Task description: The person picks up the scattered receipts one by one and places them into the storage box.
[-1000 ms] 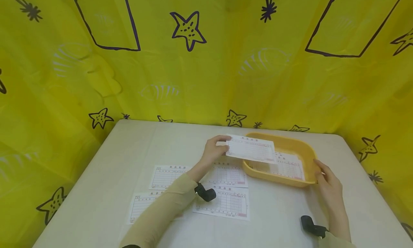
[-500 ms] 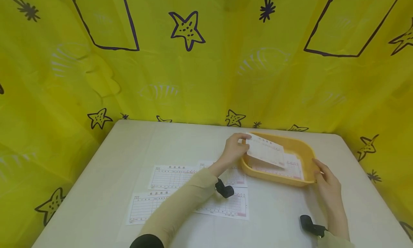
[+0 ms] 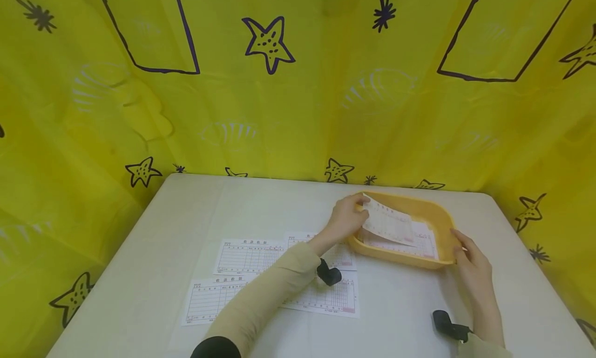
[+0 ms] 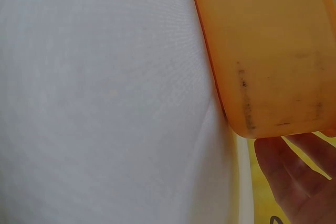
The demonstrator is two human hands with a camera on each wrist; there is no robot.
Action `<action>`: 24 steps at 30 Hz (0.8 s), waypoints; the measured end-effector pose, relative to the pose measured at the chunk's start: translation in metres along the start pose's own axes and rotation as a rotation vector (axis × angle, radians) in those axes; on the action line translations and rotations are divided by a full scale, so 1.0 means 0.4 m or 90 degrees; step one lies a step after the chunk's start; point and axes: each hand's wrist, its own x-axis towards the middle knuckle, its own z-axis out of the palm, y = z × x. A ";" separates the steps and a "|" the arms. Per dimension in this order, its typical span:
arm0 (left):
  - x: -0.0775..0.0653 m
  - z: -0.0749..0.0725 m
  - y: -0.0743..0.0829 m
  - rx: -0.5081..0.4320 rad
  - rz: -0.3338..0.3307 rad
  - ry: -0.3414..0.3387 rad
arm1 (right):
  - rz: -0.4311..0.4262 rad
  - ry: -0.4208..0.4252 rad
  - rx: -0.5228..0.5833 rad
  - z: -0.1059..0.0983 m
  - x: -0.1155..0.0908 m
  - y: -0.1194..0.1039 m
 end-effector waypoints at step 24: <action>-0.039 -0.071 0.006 0.099 0.045 0.003 | 0.025 -0.026 -0.002 -0.002 0.005 0.001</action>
